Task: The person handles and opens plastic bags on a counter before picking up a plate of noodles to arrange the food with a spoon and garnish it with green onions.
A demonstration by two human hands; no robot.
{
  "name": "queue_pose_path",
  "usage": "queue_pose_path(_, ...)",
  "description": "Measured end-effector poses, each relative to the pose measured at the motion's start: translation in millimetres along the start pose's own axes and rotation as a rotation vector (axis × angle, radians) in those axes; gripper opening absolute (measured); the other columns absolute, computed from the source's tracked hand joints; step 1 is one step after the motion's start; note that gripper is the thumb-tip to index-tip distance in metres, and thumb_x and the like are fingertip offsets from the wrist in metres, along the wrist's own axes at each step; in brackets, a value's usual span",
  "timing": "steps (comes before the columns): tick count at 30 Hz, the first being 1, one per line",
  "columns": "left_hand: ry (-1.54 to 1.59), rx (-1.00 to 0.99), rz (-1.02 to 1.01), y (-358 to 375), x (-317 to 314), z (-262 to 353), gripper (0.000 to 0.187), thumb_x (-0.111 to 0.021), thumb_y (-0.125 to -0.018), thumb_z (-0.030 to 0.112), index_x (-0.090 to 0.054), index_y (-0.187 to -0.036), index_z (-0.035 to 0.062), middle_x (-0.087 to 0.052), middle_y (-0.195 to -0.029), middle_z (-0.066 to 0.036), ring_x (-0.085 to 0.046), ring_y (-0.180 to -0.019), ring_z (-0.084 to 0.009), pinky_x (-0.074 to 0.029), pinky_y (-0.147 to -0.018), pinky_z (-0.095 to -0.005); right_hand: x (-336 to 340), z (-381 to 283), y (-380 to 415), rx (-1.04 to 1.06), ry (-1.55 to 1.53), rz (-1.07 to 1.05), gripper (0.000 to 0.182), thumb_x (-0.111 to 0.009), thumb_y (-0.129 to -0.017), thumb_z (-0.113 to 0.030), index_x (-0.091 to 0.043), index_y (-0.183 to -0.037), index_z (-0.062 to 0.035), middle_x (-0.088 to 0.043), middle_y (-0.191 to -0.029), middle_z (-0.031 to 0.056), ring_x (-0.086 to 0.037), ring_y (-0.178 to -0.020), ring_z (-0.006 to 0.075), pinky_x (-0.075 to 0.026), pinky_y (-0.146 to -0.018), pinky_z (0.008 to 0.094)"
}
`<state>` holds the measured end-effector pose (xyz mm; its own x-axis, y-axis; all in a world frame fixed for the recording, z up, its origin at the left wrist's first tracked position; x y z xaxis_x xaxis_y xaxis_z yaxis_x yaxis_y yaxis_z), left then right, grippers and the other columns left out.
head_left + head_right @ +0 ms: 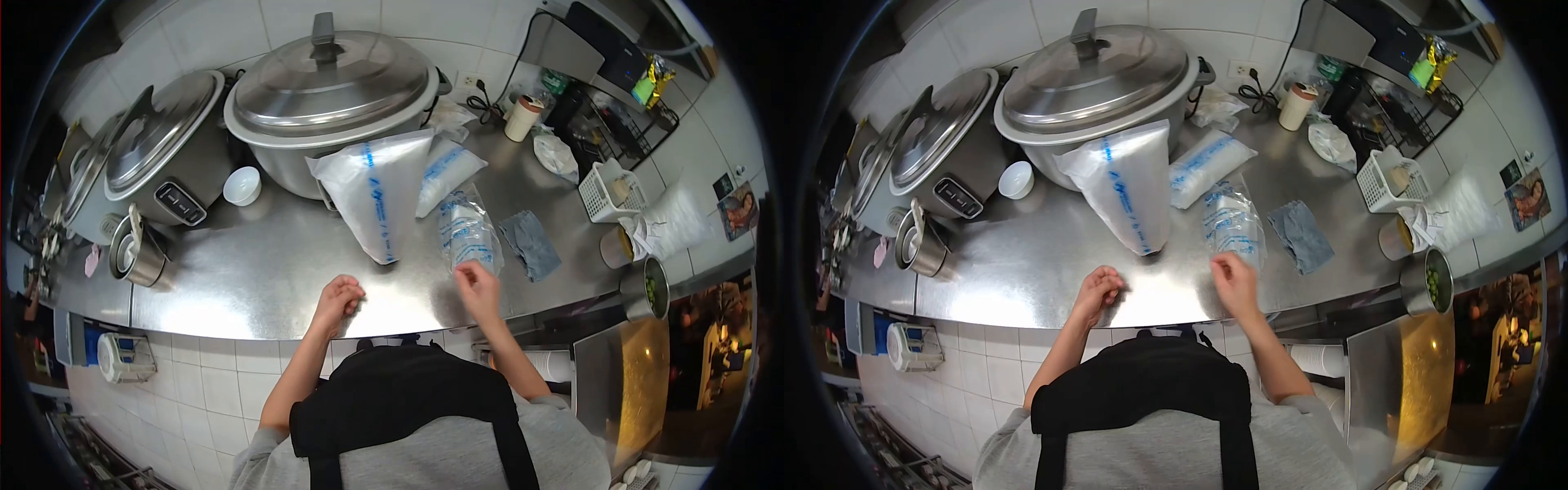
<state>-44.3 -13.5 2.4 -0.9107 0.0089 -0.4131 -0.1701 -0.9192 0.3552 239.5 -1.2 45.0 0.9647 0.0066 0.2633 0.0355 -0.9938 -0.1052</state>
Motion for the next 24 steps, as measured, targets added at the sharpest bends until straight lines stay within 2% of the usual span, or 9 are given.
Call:
queue_pose_path(2,-0.025,-0.005,-0.013,9,4,-2,0.013,-0.053,-0.077,-0.001,-0.048,-0.088,0.0046,-0.058,-0.073,-0.003,-0.043,-0.05,-0.0032,-0.031,-0.041,-0.0154,29,-12,11,0.401,0.552,0.236,0.014,-0.061,-0.071,-0.006,-0.056,-0.082,0.0004,-0.057,-0.076,0.0096,-0.055,-0.07,0.025,-0.044,-0.064,0.0309)
queue_pose_path(5,-0.12,-0.003,-0.016,15,-4,4,0.012,-0.052,-0.077,-0.002,-0.049,-0.087,0.0044,-0.058,-0.074,-0.003,-0.047,-0.055,-0.0051,-0.036,-0.046,-0.0158,41,-8,17,0.354,0.834,0.347,0.013,-0.063,-0.066,-0.005,-0.057,-0.077,-0.0004,-0.055,-0.08,0.0128,-0.053,-0.08,0.0293,-0.042,-0.071,0.0361)
queue_pose_path(8,-0.314,-0.063,-0.151,15,-41,15,0.015,-0.055,-0.076,-0.001,-0.051,-0.09,0.0025,-0.059,-0.081,-0.004,-0.055,-0.069,-0.0091,-0.044,-0.063,-0.0214,54,5,11,0.381,0.801,0.292,0.012,-0.061,-0.067,-0.004,-0.057,-0.078,0.0002,-0.056,-0.084,0.0105,-0.054,-0.075,0.0211,-0.042,-0.066,0.0282)
queue_pose_path(12,-0.749,-0.45,-0.287,23,-108,52,0.041,-0.065,-0.071,0.01,-0.048,-0.108,0.0035,-0.048,-0.113,-0.012,-0.051,-0.098,-0.0193,-0.045,-0.075,-0.0302,49,-63,-5,0.347,0.513,0.239,0.008,-0.057,-0.071,-0.003,-0.056,-0.077,0.0017,-0.058,-0.085,0.0096,-0.054,-0.073,0.0177,-0.041,-0.064,0.0261)
queue_pose_path(14,-0.866,-0.81,-0.277,29,-139,75,0.054,-0.067,-0.071,0.016,-0.042,-0.118,0.0058,-0.039,-0.123,-0.011,-0.043,-0.109,-0.0206,-0.039,-0.086,-0.0323,44,-104,-8,0.226,0.324,0.045,0.008,-0.057,-0.071,-0.004,-0.055,-0.077,0.001,-0.056,-0.078,0.0112,-0.055,-0.07,0.0239,-0.043,-0.065,0.0296)
queue_pose_path(15,-0.865,-0.814,-0.278,30,-151,82,0.054,-0.067,-0.071,0.016,-0.042,-0.118,0.0058,-0.039,-0.123,-0.011,-0.043,-0.109,-0.0206,-0.039,-0.086,-0.0323,42,-121,-8,0.229,0.326,0.048,0.008,-0.057,-0.071,-0.004,-0.055,-0.077,0.001,-0.056,-0.078,0.0112,-0.055,-0.07,0.0239,-0.043,-0.065,0.0296)
queue_pose_path(17,-0.811,-0.936,-0.353,30,-166,93,0.062,-0.07,-0.068,0.022,-0.041,-0.119,0.0033,-0.043,-0.12,-0.015,-0.047,-0.107,-0.0237,-0.04,-0.087,-0.0354,34,-143,-8,0.218,0.283,-0.309,0.007,-0.056,-0.076,-0.006,-0.055,-0.078,0.0009,-0.057,-0.075,0.0066,-0.053,-0.063,0.0153,-0.042,-0.059,0.0255)
queue_pose_path(20,-0.612,-0.676,-0.635,13,-159,90,0.05,-0.069,-0.07,0.023,-0.049,-0.11,0.0011,-0.056,-0.1,-0.011,-0.055,-0.089,-0.0182,-0.043,-0.078,-0.0307,28,-143,-18,0.092,-0.171,-0.524,0.009,-0.054,-0.08,-0.008,-0.055,-0.079,0.0004,-0.057,-0.073,0.0018,-0.052,-0.063,0.0085,-0.041,-0.059,0.0227)
queue_pose_path(24,-0.636,-0.266,-0.681,11,-132,89,0.033,-0.066,-0.075,0.022,-0.057,-0.098,0.0001,-0.059,-0.077,-0.004,-0.054,-0.069,-0.0102,-0.043,-0.065,-0.0251,28,-125,-45,0.114,-0.387,-0.368,0.009,-0.055,-0.081,-0.009,-0.055,-0.081,-0.0005,-0.057,-0.076,0.0014,-0.052,-0.066,0.0064,-0.042,-0.06,0.0211)
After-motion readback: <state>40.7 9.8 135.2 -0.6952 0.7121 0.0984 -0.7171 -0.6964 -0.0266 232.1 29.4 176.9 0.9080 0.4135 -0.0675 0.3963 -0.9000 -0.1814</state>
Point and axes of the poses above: each hand's wrist, its own y-axis away from the middle knuckle, its own x-axis out of the back of the hand, z = x × y, the point moved 1 cm from there along -y, towards the middle knuckle
